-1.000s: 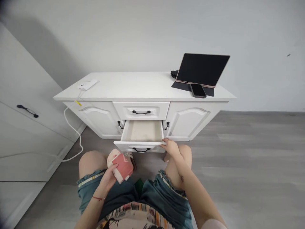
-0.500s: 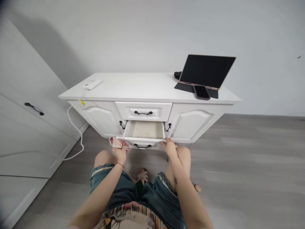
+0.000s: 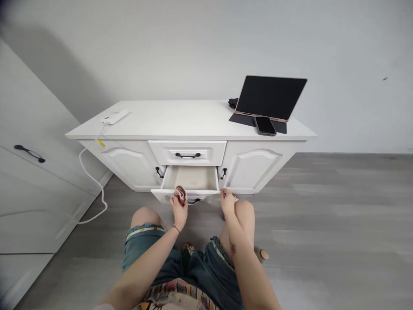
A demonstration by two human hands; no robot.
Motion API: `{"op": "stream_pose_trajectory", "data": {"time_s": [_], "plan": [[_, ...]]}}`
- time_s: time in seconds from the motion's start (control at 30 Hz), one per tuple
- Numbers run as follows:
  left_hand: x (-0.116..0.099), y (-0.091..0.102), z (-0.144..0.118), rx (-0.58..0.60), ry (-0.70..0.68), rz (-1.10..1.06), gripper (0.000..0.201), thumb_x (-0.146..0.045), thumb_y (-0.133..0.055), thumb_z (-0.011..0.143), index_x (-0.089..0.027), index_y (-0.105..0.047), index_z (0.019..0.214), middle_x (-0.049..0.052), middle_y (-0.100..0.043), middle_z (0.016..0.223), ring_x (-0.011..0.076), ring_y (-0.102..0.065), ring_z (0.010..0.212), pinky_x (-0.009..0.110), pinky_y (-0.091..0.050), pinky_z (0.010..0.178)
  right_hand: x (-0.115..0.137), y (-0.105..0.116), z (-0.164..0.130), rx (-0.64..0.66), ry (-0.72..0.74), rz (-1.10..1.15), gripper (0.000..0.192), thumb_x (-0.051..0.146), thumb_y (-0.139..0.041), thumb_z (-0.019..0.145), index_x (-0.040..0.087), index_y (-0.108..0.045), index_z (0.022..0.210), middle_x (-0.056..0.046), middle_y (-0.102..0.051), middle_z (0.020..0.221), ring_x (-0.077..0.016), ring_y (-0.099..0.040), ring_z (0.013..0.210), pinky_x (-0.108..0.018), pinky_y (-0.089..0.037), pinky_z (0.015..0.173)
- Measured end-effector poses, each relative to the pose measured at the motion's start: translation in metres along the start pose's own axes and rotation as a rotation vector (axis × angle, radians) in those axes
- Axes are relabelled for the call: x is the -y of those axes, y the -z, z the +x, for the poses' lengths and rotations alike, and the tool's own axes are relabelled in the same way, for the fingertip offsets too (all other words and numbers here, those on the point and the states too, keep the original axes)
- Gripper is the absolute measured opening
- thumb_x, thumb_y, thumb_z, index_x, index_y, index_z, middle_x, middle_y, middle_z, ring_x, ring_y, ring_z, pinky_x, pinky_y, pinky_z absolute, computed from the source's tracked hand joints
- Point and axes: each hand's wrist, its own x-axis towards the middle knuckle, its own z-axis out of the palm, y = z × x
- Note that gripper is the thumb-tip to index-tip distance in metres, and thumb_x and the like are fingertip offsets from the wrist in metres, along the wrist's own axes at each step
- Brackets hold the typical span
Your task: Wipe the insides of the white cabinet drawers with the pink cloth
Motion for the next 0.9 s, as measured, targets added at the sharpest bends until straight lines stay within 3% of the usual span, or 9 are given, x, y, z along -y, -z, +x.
{"op": "stream_pose_trajectory", "data": {"time_s": [0.17, 0.3, 0.53, 0.73, 0.9], "plan": [[-0.012, -0.017, -0.007, 0.022, -0.119, 0.054, 0.035, -0.011, -0.048, 0.081, -0.018, -0.049, 0.115, 0.014, -0.044, 0.123, 0.0264, -0.041, 0.122, 0.044, -0.031, 0.104, 0.0, 0.003, 0.002, 0.025, -0.038, 0.1, 0.028, 0.039, -0.048, 0.092, 0.017, -0.062, 0.103, -0.006, -0.065, 0.105, -0.0152, -0.061, 0.09, -0.036, -0.048, 0.085], [-0.024, -0.027, -0.011, 0.107, -0.227, 0.113, 0.027, -0.01, -0.052, 0.079, -0.019, -0.057, 0.104, 0.012, -0.055, 0.114, 0.0255, -0.045, 0.118, 0.041, -0.034, 0.102, 0.0, 0.005, 0.006, 0.04, -0.039, 0.152, 0.026, 0.037, -0.049, 0.092, 0.017, -0.061, 0.103, -0.006, -0.064, 0.104, -0.0148, -0.061, 0.088, -0.035, -0.05, 0.082], [-0.06, -0.066, -0.025, 0.2, -0.262, 0.005, 0.036, -0.008, -0.053, 0.077, -0.019, -0.059, 0.111, 0.011, -0.061, 0.116, 0.0236, -0.055, 0.11, 0.036, -0.041, 0.094, -0.002, 0.013, 0.0, 0.008, -0.05, 0.218, 0.03, 0.036, -0.052, 0.09, 0.018, -0.057, 0.113, -0.007, -0.058, 0.115, -0.0184, -0.058, 0.097, -0.038, -0.051, 0.083], [-0.064, -0.096, -0.036, 0.249, -0.136, -0.193, 0.038, -0.002, -0.052, 0.072, -0.018, -0.06, 0.106, 0.011, -0.063, 0.11, 0.0228, -0.058, 0.106, 0.034, -0.041, 0.092, -0.004, 0.014, -0.001, -0.015, -0.055, 0.283, 0.032, 0.035, -0.053, 0.09, 0.017, -0.055, 0.116, -0.008, -0.056, 0.117, -0.0196, -0.058, 0.099, -0.04, -0.051, 0.083], [-0.042, -0.117, -0.032, 0.229, 0.319, -0.495, 0.02, -0.004, -0.062, 0.064, -0.016, -0.061, 0.081, 0.012, -0.066, 0.09, 0.0273, -0.06, 0.097, 0.037, -0.04, 0.088, -0.007, 0.008, 0.005, -0.012, -0.043, 0.345, 0.027, 0.035, -0.052, 0.09, 0.016, -0.058, 0.109, -0.007, -0.061, 0.108, -0.0161, -0.06, 0.089, -0.036, -0.052, 0.079]]}}
